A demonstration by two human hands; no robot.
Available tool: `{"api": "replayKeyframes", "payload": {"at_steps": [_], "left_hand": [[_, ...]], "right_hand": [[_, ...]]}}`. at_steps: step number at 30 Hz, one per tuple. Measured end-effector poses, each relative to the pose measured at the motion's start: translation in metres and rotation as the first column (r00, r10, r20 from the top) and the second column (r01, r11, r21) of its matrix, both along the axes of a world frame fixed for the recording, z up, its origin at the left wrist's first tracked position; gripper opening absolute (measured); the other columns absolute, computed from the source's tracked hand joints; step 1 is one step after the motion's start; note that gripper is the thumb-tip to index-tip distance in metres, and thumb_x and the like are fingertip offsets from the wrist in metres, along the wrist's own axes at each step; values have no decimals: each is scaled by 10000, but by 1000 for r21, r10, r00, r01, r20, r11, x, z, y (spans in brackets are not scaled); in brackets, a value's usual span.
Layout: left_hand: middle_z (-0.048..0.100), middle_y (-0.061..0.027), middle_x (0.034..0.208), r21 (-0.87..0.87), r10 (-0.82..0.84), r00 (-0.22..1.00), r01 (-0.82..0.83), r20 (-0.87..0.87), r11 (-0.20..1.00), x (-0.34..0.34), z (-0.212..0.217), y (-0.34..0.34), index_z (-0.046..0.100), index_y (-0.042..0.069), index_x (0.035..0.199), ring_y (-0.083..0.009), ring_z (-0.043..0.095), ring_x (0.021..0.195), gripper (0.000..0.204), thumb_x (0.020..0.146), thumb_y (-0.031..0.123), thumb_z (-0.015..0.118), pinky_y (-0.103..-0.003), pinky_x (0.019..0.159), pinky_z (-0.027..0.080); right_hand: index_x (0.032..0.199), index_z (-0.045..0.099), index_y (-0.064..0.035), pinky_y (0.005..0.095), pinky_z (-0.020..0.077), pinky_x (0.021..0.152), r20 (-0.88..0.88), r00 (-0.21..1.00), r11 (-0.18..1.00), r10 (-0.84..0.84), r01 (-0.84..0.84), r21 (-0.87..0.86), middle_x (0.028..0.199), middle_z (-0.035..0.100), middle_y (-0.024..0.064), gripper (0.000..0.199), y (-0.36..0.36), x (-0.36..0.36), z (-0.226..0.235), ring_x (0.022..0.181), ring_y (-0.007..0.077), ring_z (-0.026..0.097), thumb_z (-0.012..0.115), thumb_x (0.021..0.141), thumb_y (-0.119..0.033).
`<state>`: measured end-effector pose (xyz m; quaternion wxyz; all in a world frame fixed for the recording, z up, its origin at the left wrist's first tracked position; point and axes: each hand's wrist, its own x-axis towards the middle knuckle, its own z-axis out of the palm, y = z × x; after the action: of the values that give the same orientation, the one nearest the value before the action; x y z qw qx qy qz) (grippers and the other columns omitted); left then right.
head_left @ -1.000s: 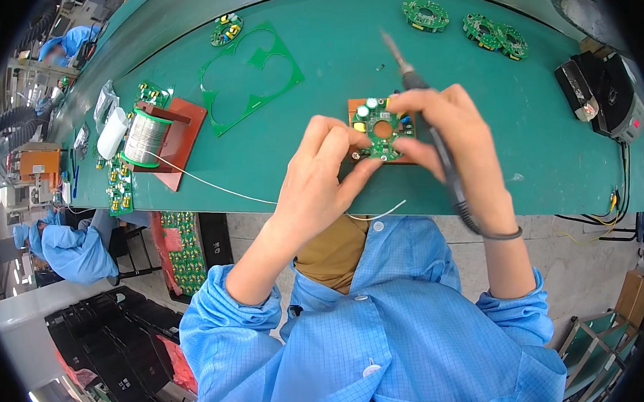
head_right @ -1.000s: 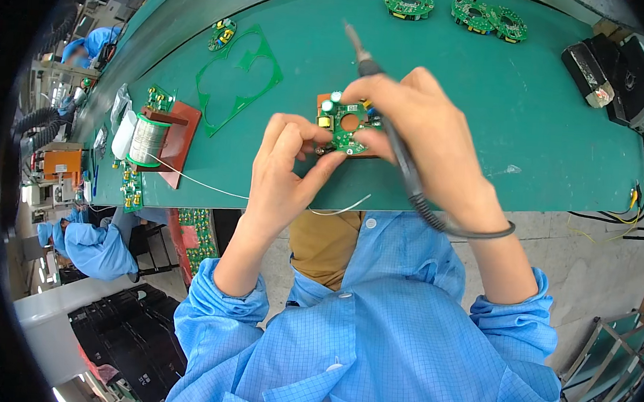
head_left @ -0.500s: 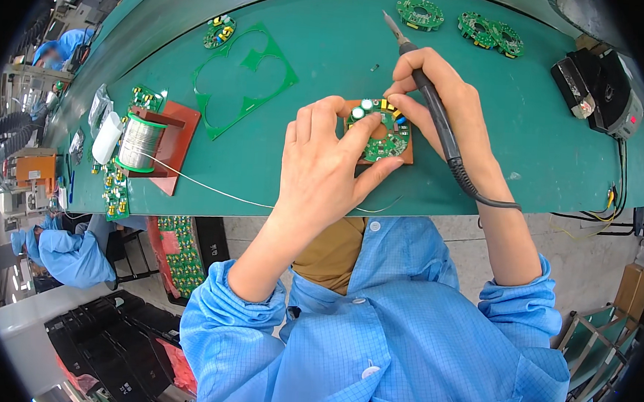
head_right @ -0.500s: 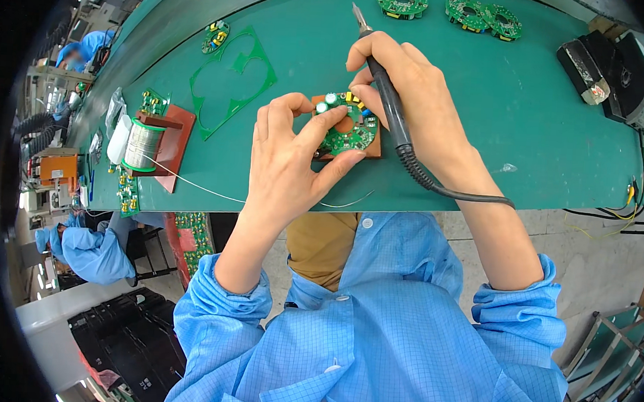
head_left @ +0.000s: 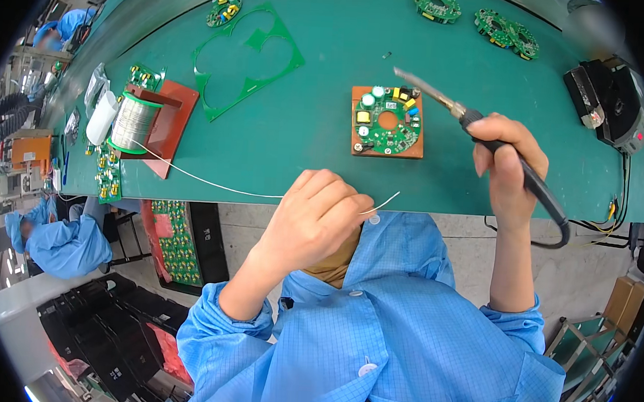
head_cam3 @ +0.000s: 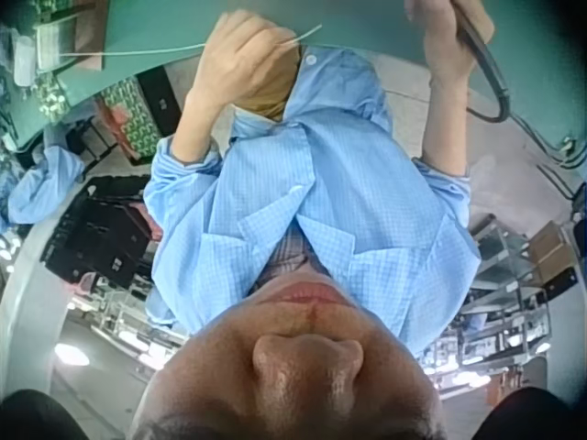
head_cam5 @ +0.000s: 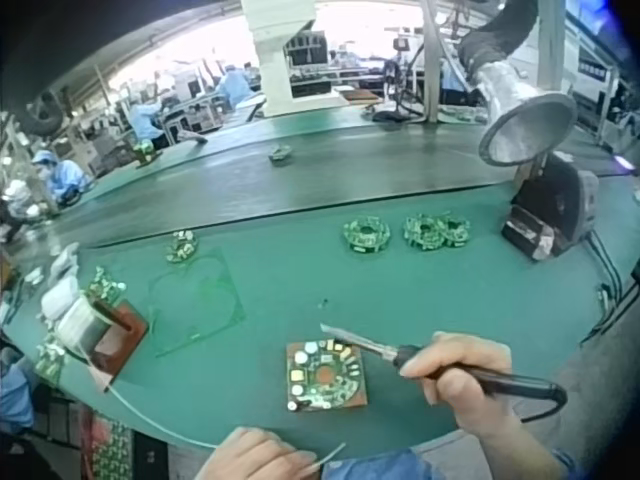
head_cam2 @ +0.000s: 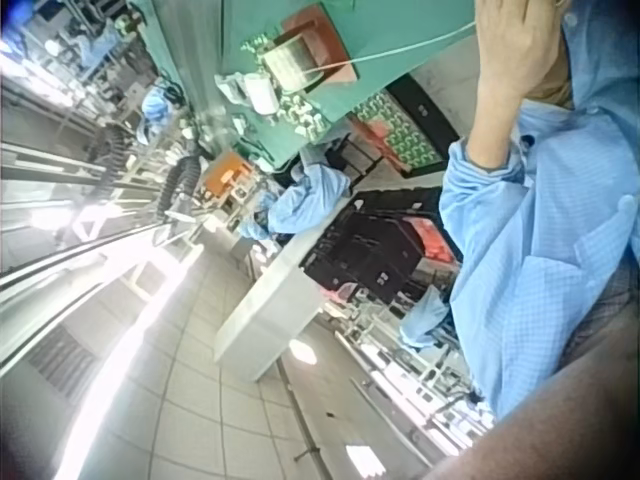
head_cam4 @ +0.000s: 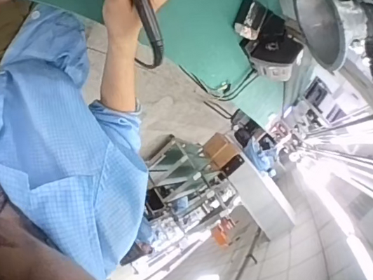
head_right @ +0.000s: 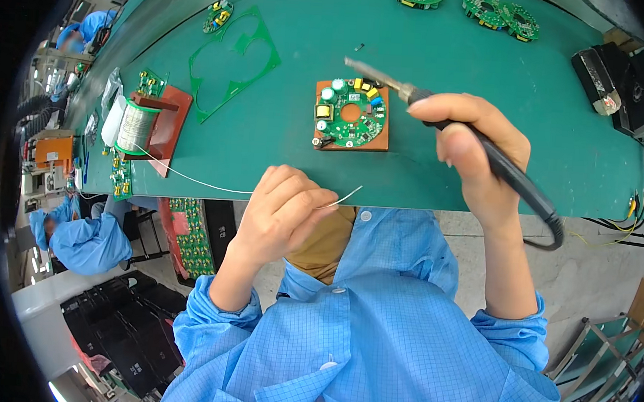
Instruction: Soldering electronic components onto circular printed circuit boards at a manual assembly station.
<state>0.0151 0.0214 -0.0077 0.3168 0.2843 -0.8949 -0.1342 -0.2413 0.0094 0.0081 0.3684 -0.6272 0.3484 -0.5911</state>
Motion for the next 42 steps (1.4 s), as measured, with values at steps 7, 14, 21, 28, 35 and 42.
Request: {"api": "replayKeyframes", "payload": {"at_steps": [7, 14, 21, 28, 35, 42], "left_hand": [[566, -42, 688, 439, 288, 924, -156, -252, 885, 9, 1, 13, 612, 34, 826, -144, 453, 486, 178, 707, 39, 743, -274, 445, 355], [523, -5, 621, 260, 155, 830, -12, -536, 966, 1, 0, -6, 643, 12, 773, -110, 436, 492, 110, 729, 28, 742, -262, 446, 323], [494, -22, 624, 542, 507, 810, -294, -296, 787, -8, 12, -14, 607, 28, 806, -97, 391, 480, 49, 807, 23, 656, -262, 448, 319], [484, -32, 627, 517, 462, 867, -312, -189, 797, -13, 23, -18, 582, 35, 807, -106, 387, 475, 48, 812, 33, 630, -266, 450, 323], [435, -32, 630, 475, 461, 879, -357, -119, 804, -15, 26, -21, 589, 39, 793, -128, 403, 512, 56, 789, 27, 643, -283, 468, 332], [425, -37, 634, 352, 431, 899, -379, -80, 856, -14, 29, -25, 606, 46, 793, -147, 418, 527, 74, 766, 27, 672, -298, 473, 344]], "right_hand": [[883, 669, 42, 179, 327, 476, 168, 985, 982, -46, 13, 190, 724, 616, 51, 250, 2, 1, -9, 547, 42, 460, 625, 834, -199], [784, 674, 28, 229, 349, 525, 12, 1000, 1000, -24, 24, -8, 731, 648, 76, 243, -16, -1, -4, 587, 77, 481, 589, 859, -188], [767, 676, 19, 238, 384, 541, -48, 999, 1000, -20, 20, 6, 722, 651, 63, 278, -18, 6, 0, 602, 97, 517, 561, 885, -206], [765, 678, 13, 245, 400, 561, -114, 993, 1000, -5, 4, -11, 735, 663, 65, 276, -18, 5, -3, 631, 105, 533, 557, 884, -205], [756, 674, 18, 249, 408, 573, -143, 989, 999, 30, -32, -12, 740, 668, 76, 260, -19, 4, -2, 642, 114, 543, 542, 878, -171], [746, 666, 26, 255, 425, 582, -124, 990, 997, 63, -67, -26, 742, 669, 87, 266, -21, 4, -2, 655, 130, 568, 541, 882, -166]]}}
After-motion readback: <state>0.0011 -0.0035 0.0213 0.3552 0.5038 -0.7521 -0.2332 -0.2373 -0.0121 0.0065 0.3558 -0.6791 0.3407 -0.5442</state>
